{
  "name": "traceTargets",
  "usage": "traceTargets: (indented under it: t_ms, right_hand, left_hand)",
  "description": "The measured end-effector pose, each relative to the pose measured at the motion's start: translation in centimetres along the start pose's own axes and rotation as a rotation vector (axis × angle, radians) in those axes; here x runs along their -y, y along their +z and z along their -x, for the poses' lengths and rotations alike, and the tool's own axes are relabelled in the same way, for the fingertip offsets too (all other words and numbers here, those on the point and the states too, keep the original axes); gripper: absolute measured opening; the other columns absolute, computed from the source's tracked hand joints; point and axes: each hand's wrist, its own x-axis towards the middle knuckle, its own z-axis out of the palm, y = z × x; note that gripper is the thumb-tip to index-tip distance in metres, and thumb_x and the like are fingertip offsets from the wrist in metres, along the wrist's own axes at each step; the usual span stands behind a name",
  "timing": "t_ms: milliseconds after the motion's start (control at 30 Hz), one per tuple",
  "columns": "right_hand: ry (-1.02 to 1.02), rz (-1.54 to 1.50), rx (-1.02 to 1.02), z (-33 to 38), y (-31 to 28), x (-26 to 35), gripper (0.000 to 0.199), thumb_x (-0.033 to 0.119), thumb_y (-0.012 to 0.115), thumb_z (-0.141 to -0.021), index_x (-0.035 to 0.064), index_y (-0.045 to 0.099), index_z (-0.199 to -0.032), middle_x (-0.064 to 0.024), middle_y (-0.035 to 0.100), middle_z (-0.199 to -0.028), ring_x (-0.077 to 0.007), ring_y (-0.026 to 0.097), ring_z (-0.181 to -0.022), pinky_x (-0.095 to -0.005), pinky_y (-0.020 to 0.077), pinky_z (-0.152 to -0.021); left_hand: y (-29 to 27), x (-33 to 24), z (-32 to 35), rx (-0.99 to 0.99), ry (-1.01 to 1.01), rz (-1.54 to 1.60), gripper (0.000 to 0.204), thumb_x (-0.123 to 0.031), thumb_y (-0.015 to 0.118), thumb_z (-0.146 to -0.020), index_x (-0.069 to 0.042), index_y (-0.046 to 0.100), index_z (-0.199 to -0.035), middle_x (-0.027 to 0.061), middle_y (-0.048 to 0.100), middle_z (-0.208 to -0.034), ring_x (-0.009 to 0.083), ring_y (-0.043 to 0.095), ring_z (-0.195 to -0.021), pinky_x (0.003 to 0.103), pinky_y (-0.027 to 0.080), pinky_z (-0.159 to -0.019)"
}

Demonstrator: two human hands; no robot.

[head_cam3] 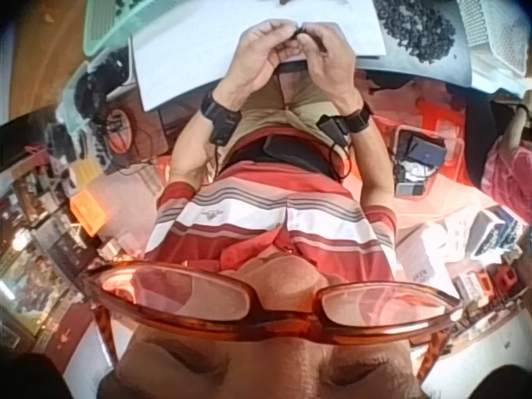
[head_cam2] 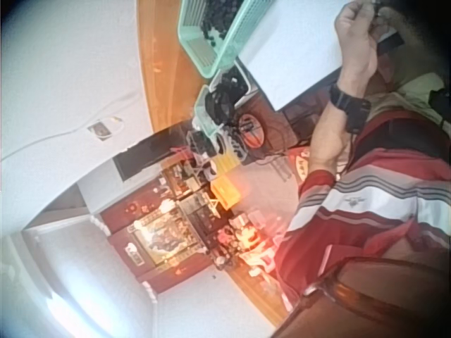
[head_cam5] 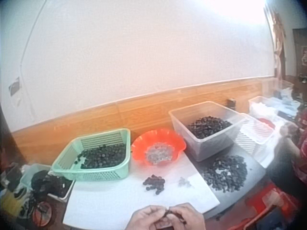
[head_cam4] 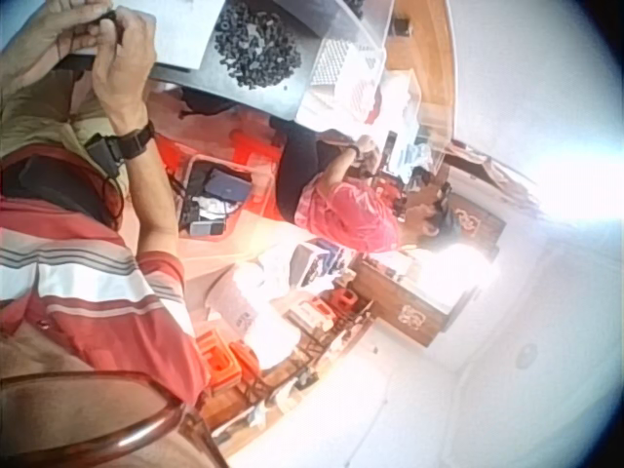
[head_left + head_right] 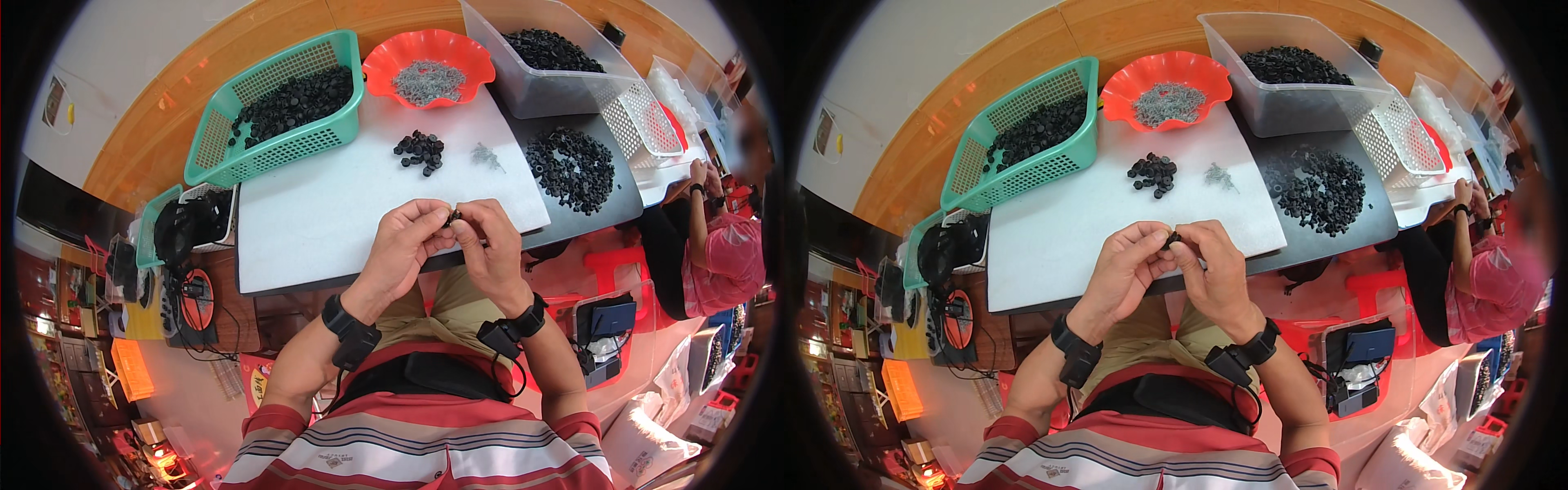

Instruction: Manually assembling small black plastic components with silver metal studs.

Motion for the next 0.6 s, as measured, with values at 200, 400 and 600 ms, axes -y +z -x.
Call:
traceTargets:
  t_ms: [200,400,600]
  right_hand:
    - [-0.055,0.071,0.006,0.0,-0.1,0.0,0.018,0.005,0.068,-0.096,0.0000,0.062,-0.113,-0.0163,0.065,-0.099,-0.0309,0.066,-0.084,-0.0372,0.0535,-0.069]
    - [-0.063,0.089,-0.003,0.1,-0.5,0.0,0.016,0.006,0.067,-0.098,0.0000,0.062,-0.112,-0.0163,0.065,-0.099,-0.0311,0.066,-0.082,-0.0373,0.0531,-0.068]
    - [-0.148,0.154,-0.013,-0.1,-1.0,0.1,0.017,0.008,0.067,-0.098,-0.0002,0.062,-0.112,-0.0166,0.066,-0.098,-0.0310,0.066,-0.082,-0.0374,0.0536,-0.067]
  left_hand:
    - [0.2,0.2,0.1,-0.017,0.020,-0.023,0.016,-0.013,0.065,-0.102,-0.001,0.066,-0.112,0.0041,0.069,-0.099,0.0104,0.067,-0.088,0.030,0.059,-0.086]
    - [-0.2,0.5,0.1,0.001,0.017,0.002,0.016,-0.016,0.068,-0.101,-0.005,0.066,-0.113,0.0040,0.070,-0.101,0.0103,0.067,-0.088,0.029,0.061,-0.083]
    - [-0.4,0.4,0.1,-0.051,-0.017,0.049,0.019,-0.018,0.068,-0.101,-0.005,0.065,-0.115,0.0077,0.071,-0.110,0.0109,0.068,-0.088,0.029,0.061,-0.084]
